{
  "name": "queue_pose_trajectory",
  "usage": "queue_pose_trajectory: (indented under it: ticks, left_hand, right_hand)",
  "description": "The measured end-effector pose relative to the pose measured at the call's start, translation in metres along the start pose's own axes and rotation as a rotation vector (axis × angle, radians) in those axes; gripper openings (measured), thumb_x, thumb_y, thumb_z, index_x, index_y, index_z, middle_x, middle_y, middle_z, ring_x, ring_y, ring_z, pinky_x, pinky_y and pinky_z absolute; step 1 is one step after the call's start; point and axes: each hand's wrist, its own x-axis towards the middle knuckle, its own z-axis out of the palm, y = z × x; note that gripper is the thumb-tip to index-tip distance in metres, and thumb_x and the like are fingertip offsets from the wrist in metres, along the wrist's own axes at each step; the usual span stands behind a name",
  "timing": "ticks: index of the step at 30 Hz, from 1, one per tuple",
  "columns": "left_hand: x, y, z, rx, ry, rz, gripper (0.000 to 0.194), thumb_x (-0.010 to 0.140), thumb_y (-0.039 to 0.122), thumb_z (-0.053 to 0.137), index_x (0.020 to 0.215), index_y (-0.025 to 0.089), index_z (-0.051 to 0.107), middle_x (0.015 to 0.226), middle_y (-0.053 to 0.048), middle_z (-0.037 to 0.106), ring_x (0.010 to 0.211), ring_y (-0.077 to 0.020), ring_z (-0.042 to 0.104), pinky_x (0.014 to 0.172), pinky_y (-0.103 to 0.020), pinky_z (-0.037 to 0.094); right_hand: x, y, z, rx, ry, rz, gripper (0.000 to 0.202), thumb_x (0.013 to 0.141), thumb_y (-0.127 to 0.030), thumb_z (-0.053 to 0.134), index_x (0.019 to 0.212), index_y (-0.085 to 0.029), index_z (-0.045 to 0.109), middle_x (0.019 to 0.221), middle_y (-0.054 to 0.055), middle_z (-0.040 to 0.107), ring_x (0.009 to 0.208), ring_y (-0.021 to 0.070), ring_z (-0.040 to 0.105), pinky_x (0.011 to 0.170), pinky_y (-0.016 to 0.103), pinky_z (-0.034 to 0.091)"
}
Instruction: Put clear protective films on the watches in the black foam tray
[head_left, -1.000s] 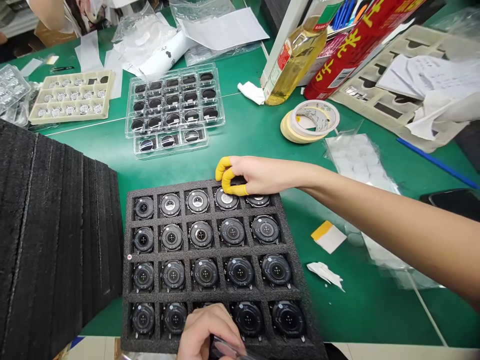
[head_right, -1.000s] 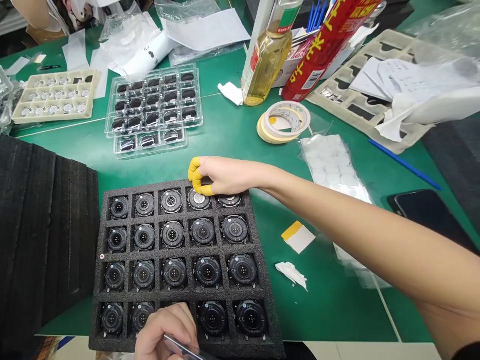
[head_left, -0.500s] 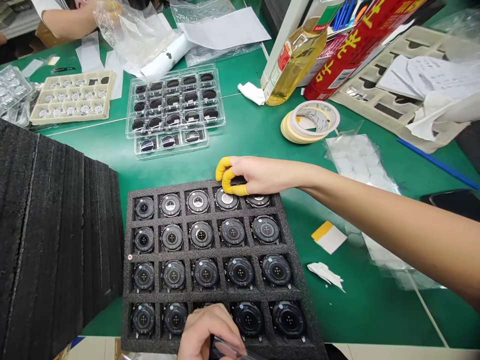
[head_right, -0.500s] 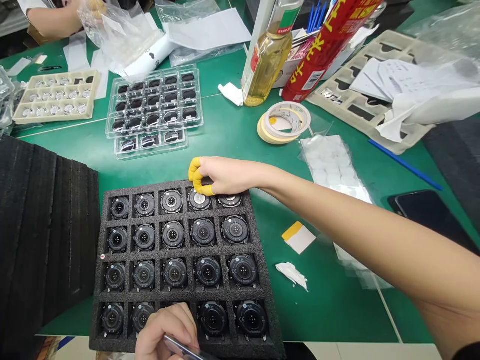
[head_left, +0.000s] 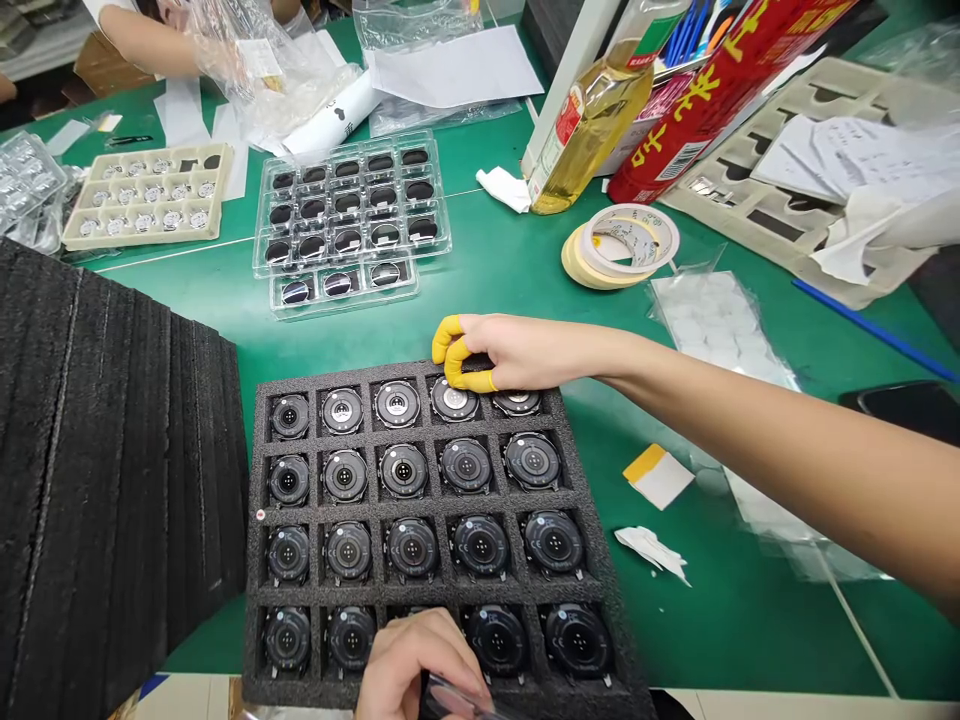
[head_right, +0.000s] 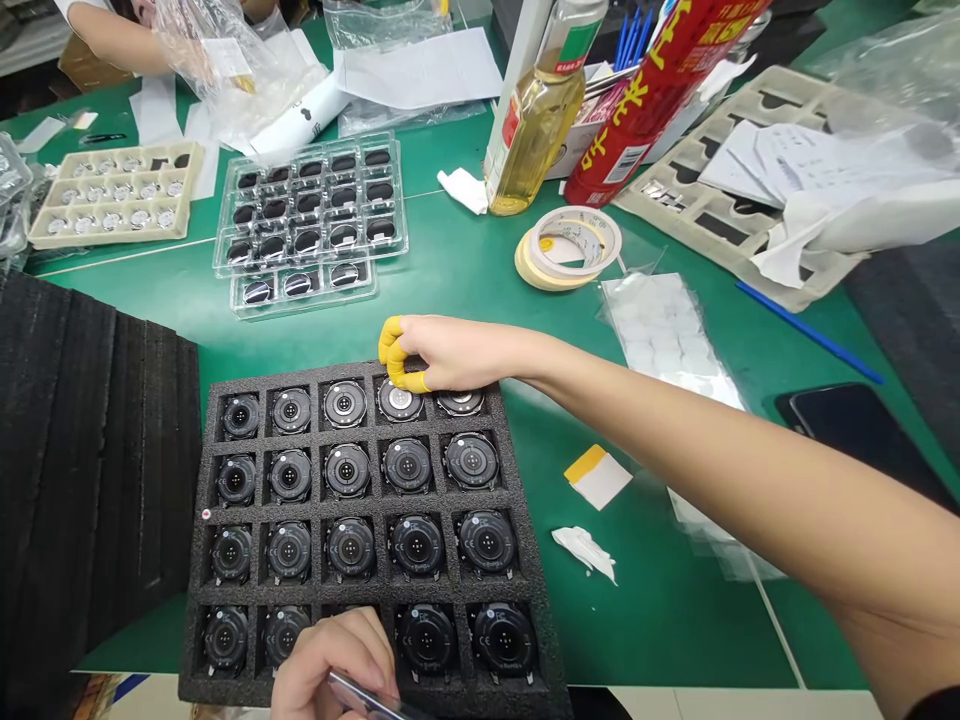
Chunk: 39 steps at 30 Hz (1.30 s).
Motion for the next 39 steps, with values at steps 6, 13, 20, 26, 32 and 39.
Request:
queue_pose_trajectory:
  ticks: [6,13,20,26,32,39]
  left_hand:
    - [0.0,0.0,0.002,0.031,0.019,0.007,0.025,0.103,0.045,0.08,0.109,0.022,0.075,0.077,-0.003,0.077,0.063,-0.014,0.066,0.062,-0.024,0.048]
    - [0.001,0.0,0.0,0.034,0.017,0.005,0.026,0.103,0.046,0.079,0.107,0.021,0.075,0.075,-0.004,0.076,0.063,-0.0152,0.068,0.061,-0.024,0.049]
    - [0.002,0.0,-0.001,0.023,0.007,-0.003,0.024,0.103,0.044,0.08,0.108,0.021,0.076,0.077,-0.003,0.077,0.065,-0.0149,0.069,0.062,-0.024,0.05]
    - [0.007,0.003,0.0,0.003,-0.011,0.001,0.024,0.104,0.045,0.079,0.111,0.022,0.075,0.078,-0.003,0.078,0.065,-0.014,0.067,0.062,-0.024,0.049]
    - [0.009,0.004,-0.001,0.007,-0.035,0.012,0.023,0.105,0.045,0.078,0.111,0.023,0.074,0.078,-0.002,0.078,0.066,-0.0133,0.067,0.063,-0.023,0.049]
    - [0.01,0.006,-0.002,0.009,-0.049,0.009,0.023,0.105,0.044,0.077,0.112,0.022,0.074,0.08,-0.003,0.079,0.067,-0.013,0.067,0.064,-0.023,0.049]
  right_hand:
    - [0.0,0.0,0.0,-0.01,0.002,0.0,0.019,0.097,-0.03,0.066,0.081,-0.021,0.072,0.117,0.01,0.065,0.101,0.0226,0.065,0.1,0.041,0.053]
    - [0.0,0.0,0.002,-0.02,0.008,0.01,0.019,0.096,-0.029,0.066,0.082,-0.021,0.074,0.118,0.01,0.066,0.1,0.0225,0.065,0.099,0.041,0.053]
    - [-0.001,0.001,0.003,-0.026,0.018,0.009,0.018,0.097,-0.028,0.066,0.083,-0.021,0.075,0.119,0.01,0.067,0.102,0.0233,0.064,0.098,0.041,0.052]
    - [-0.001,0.003,0.004,-0.023,0.017,0.013,0.016,0.097,-0.028,0.067,0.085,-0.021,0.074,0.121,0.01,0.067,0.105,0.0243,0.065,0.099,0.041,0.051]
    - [-0.001,-0.001,0.006,-0.061,0.024,0.026,0.018,0.098,-0.027,0.066,0.081,-0.021,0.071,0.122,0.011,0.067,0.107,0.0251,0.065,0.099,0.042,0.051]
    - [-0.021,-0.002,0.009,-0.136,0.188,0.04,0.02,0.104,-0.034,0.06,0.108,-0.024,0.077,0.123,0.011,0.072,0.114,0.0293,0.069,0.102,0.047,0.056]
